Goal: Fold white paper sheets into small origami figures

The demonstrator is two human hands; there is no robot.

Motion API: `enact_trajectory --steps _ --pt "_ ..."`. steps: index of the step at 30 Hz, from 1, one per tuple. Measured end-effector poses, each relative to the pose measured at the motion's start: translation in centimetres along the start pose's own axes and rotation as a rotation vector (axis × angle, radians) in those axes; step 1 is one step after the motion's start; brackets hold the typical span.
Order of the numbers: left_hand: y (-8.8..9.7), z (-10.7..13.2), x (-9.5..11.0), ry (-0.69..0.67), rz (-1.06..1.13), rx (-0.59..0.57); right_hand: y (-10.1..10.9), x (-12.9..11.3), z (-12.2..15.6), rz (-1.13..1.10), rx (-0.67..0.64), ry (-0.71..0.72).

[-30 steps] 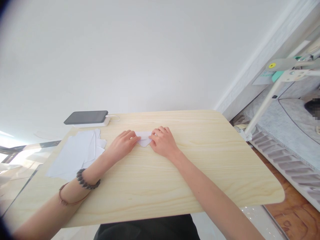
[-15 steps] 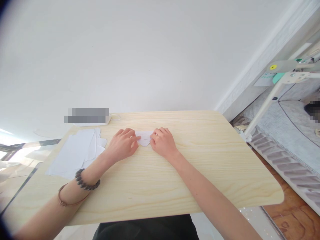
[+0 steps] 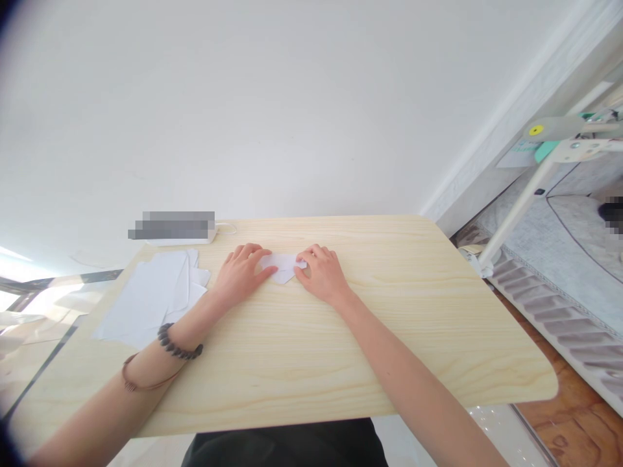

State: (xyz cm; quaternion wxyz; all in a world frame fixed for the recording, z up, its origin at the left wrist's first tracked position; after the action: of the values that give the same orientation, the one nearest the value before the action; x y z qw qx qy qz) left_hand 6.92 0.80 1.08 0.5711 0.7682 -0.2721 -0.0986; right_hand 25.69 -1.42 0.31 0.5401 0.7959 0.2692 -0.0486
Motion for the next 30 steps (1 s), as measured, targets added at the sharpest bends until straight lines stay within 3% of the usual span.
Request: enact_trajectory --steps 5,13,30 --pt "-0.2 0.1 -0.3 -0.026 0.073 -0.013 0.0 0.0 0.1 -0.047 -0.044 0.027" --pt "0.0 0.1 0.2 -0.151 0.132 -0.035 0.2 -1.1 0.2 0.039 -0.090 0.183" --pt "0.1 0.1 0.4 -0.171 0.062 -0.041 0.1 -1.0 0.0 0.040 -0.090 0.138"
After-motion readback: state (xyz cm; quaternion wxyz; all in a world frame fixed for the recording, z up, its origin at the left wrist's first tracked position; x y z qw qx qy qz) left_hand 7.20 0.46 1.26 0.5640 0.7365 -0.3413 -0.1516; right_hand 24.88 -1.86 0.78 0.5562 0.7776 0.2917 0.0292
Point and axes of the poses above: each hand's wrist, its own z-axis away from the middle knuckle, its own y-axis out of the back of the hand, x = y × z, the point moved 2 cm from there along -z, towards the middle knuckle, and after that the axes turned 1 degree about -y, right-handed, at the moved point
